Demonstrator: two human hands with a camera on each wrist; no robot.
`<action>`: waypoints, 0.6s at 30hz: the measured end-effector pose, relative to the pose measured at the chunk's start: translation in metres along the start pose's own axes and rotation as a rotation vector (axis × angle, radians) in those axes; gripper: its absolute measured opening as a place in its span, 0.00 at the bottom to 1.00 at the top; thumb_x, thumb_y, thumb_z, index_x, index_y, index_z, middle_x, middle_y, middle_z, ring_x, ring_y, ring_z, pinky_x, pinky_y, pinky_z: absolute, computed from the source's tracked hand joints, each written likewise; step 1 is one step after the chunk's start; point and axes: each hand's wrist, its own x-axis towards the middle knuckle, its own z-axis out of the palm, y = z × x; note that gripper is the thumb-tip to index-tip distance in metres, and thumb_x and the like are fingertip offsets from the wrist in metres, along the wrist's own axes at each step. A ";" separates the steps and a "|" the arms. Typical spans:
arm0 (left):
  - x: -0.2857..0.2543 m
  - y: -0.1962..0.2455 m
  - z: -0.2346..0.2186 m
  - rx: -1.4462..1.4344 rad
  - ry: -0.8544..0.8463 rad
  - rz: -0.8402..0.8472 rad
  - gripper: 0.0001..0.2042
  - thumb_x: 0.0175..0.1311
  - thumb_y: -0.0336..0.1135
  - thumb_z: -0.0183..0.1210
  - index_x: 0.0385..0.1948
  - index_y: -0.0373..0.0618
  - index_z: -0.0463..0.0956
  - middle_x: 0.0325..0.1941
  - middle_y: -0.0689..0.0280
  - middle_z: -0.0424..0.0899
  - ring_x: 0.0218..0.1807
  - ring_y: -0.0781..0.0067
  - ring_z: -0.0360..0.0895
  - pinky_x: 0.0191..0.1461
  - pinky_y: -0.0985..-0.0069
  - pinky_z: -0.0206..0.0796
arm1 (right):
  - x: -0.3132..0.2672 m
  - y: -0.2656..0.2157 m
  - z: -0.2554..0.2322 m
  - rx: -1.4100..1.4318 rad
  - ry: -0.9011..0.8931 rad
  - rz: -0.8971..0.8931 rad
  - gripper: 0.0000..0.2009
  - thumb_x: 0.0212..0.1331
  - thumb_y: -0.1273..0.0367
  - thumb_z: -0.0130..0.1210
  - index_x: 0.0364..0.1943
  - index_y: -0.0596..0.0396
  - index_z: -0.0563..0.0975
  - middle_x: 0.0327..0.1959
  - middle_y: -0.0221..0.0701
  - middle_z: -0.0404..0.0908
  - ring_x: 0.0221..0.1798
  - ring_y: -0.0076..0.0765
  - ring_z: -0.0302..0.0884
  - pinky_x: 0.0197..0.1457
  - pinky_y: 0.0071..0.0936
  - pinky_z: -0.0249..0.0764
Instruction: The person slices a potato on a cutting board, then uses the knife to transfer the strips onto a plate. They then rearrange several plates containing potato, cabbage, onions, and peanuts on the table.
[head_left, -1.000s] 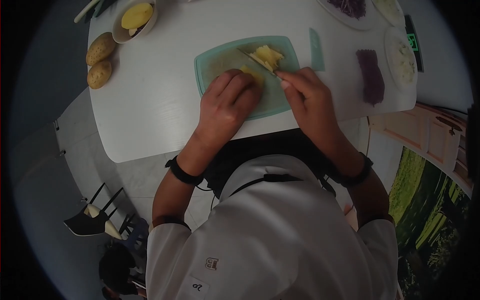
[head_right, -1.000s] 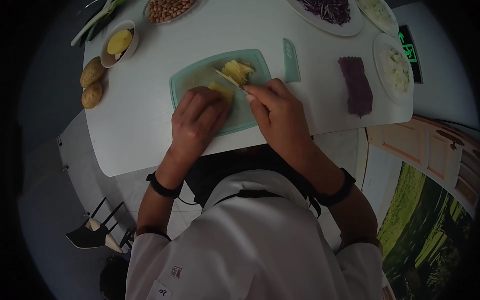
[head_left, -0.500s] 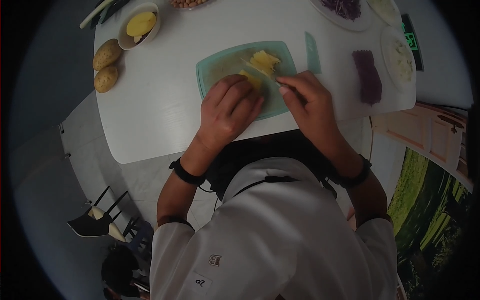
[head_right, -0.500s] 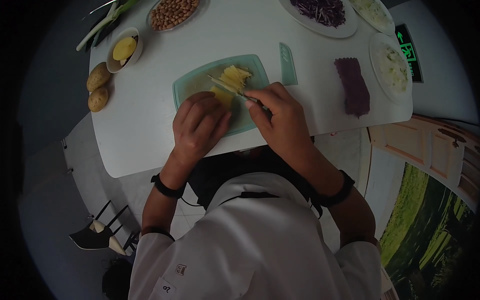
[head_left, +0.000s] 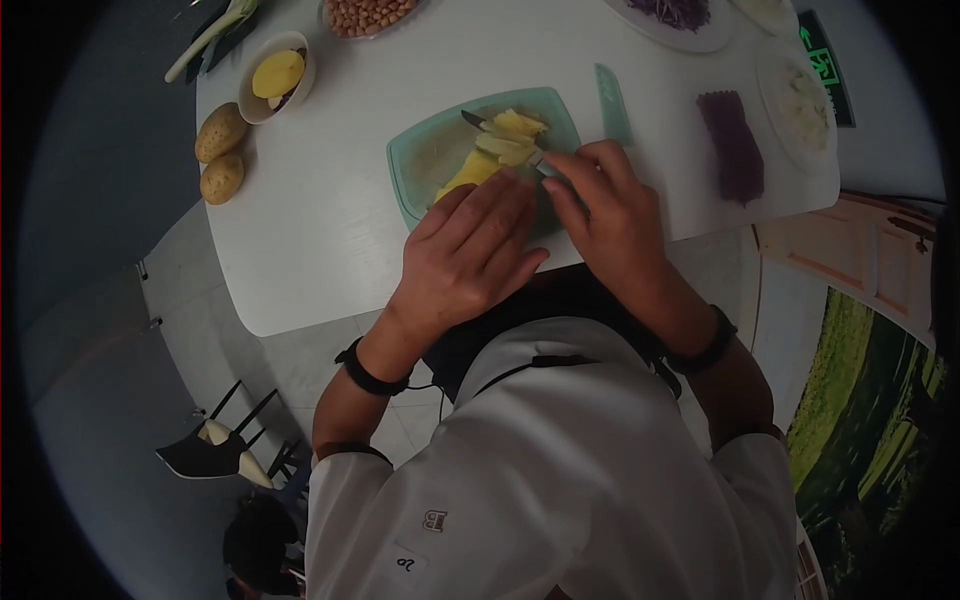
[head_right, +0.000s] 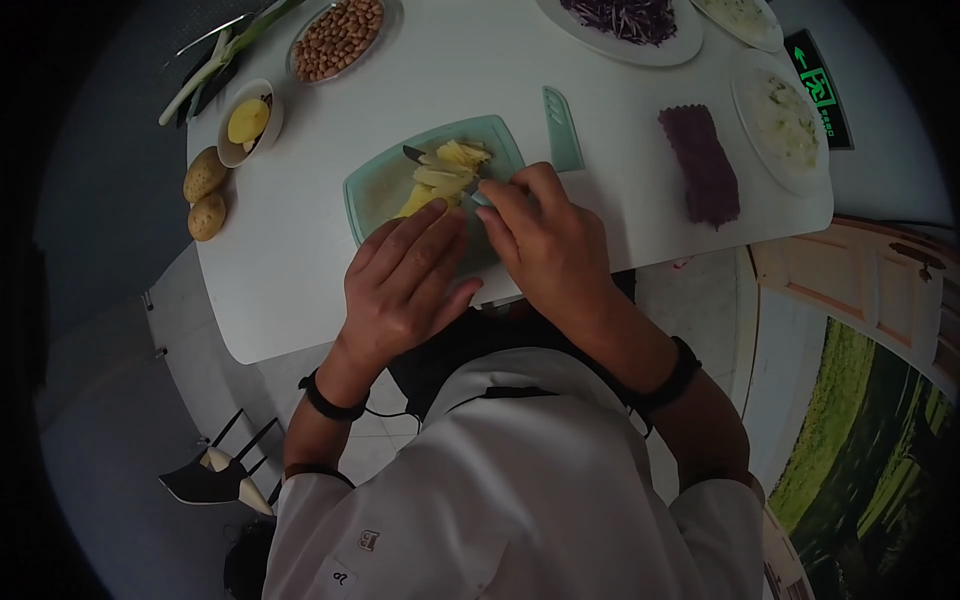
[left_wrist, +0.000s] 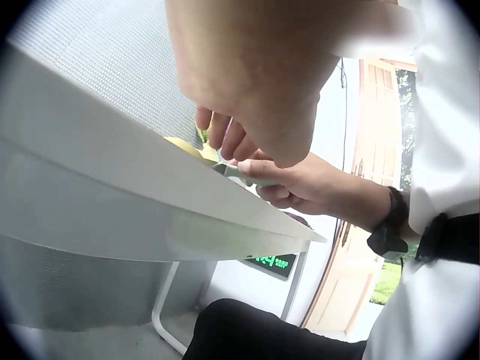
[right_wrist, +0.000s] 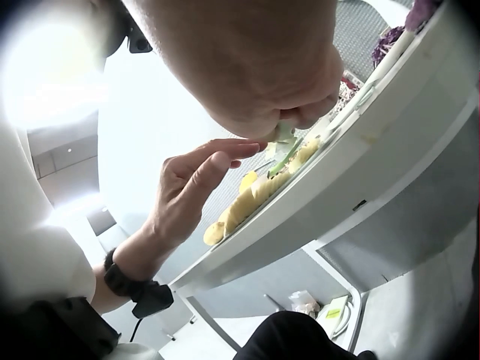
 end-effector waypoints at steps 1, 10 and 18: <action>0.001 0.001 0.000 0.008 -0.030 -0.009 0.16 0.62 0.43 0.69 0.43 0.39 0.87 0.57 0.60 0.86 0.65 0.58 0.81 0.62 0.63 0.75 | 0.000 0.000 -0.001 -0.014 0.002 -0.009 0.13 0.61 0.70 0.69 0.48 0.52 0.82 0.41 0.31 0.75 0.30 0.36 0.84 0.29 0.35 0.80; 0.001 -0.005 0.004 0.002 -0.127 -0.030 0.24 0.62 0.47 0.67 0.53 0.36 0.83 0.67 0.56 0.81 0.70 0.58 0.77 0.68 0.61 0.72 | -0.006 0.000 -0.001 -0.033 -0.007 -0.007 0.14 0.60 0.69 0.69 0.49 0.52 0.82 0.42 0.31 0.75 0.31 0.35 0.84 0.30 0.33 0.81; 0.004 -0.010 0.000 -0.045 -0.198 -0.056 0.34 0.69 0.59 0.58 0.62 0.35 0.77 0.69 0.52 0.78 0.73 0.52 0.74 0.76 0.54 0.64 | -0.009 0.001 -0.003 -0.027 -0.025 -0.001 0.14 0.60 0.70 0.70 0.49 0.52 0.82 0.42 0.32 0.75 0.31 0.34 0.85 0.30 0.32 0.82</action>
